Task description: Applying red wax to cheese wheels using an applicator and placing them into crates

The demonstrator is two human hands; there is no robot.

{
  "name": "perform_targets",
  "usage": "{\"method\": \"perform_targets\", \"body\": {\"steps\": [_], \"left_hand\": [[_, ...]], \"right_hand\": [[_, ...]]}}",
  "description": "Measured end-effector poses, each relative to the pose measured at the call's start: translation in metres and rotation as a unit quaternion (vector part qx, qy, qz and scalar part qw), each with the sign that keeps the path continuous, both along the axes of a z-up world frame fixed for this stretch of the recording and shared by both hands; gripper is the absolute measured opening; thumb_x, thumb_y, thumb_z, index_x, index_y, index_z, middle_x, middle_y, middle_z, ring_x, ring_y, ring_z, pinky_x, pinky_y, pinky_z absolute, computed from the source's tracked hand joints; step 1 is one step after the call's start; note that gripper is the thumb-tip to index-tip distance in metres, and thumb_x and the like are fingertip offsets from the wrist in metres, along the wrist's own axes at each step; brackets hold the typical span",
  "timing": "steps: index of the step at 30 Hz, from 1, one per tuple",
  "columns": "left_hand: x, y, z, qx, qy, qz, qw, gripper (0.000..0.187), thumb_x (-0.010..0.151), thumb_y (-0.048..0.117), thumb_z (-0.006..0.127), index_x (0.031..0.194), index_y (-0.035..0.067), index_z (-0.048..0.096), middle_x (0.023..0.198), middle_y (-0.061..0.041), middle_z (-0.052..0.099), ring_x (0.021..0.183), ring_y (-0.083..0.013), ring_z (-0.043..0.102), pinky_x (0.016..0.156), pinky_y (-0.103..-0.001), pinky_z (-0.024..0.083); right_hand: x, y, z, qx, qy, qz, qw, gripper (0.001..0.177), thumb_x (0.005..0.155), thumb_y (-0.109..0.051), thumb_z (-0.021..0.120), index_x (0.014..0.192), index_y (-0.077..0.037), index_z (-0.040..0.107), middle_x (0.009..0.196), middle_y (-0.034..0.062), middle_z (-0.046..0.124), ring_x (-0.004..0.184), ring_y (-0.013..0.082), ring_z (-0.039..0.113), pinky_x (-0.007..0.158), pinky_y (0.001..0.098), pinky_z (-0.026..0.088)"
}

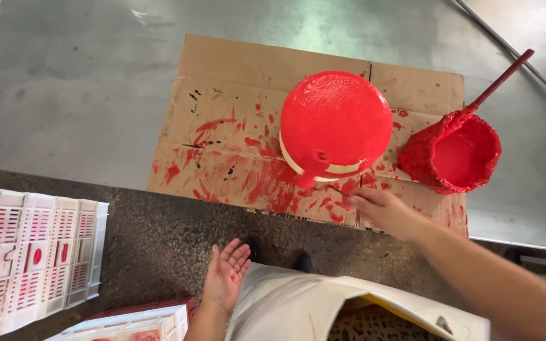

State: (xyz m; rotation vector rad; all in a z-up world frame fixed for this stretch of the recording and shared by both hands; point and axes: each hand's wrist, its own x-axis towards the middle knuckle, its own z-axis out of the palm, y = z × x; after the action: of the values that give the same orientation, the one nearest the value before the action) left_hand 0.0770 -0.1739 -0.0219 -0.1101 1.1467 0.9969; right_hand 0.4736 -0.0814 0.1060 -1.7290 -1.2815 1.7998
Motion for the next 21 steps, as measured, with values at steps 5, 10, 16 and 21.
{"method": "perform_targets", "body": {"steps": [5,10,16,21], "left_hand": [[-0.005,0.000,-0.003,-0.005,0.000,0.013,1.000,0.077,0.097,0.061,0.036,0.149,0.006,0.052,0.141,-0.023,0.060,0.135,-0.0331,0.054,0.112,-0.043,0.038],[-0.008,-0.012,-0.019,-0.004,-0.006,0.017,1.000,0.075,0.098,0.060,0.037,0.146,0.004,0.054,0.137,-0.026,0.062,0.128,-0.0340,0.057,0.107,-0.043,0.041],[-0.007,-0.005,-0.019,-0.008,-0.001,0.002,1.000,0.072,0.099,0.059,0.037,0.144,0.006,0.056,0.136,-0.025,0.063,0.130,-0.0343,0.057,0.109,-0.044,0.040],[-0.019,-0.002,-0.022,-0.006,-0.002,0.006,1.000,0.072,0.098,0.061,0.039,0.144,0.007,0.056,0.135,-0.023,0.064,0.129,-0.0318,0.057,0.107,-0.041,0.042]], "right_hand": [[0.118,-0.010,0.007,-0.143,0.104,-0.094,0.980,0.040,0.106,-0.016,0.050,0.134,0.006,0.070,0.068,0.0086,0.052,0.046,0.0119,0.030,0.039,0.0223,0.022],[0.087,0.022,0.046,-0.181,0.073,0.010,0.981,0.036,0.109,-0.020,0.046,0.110,0.009,0.067,0.055,0.0026,0.026,0.041,0.0166,0.023,0.037,0.0297,0.017],[0.010,0.043,0.035,-0.224,0.245,-0.032,0.943,0.031,0.111,-0.024,0.043,0.106,0.001,0.060,0.054,-0.0022,0.029,0.039,0.0121,0.023,0.034,0.0259,0.016],[0.133,0.027,0.034,-0.220,0.169,-0.036,0.960,0.033,0.108,-0.023,0.047,0.112,0.005,0.064,0.053,-0.0017,0.028,0.039,0.0136,0.024,0.035,0.0279,0.019]]}}
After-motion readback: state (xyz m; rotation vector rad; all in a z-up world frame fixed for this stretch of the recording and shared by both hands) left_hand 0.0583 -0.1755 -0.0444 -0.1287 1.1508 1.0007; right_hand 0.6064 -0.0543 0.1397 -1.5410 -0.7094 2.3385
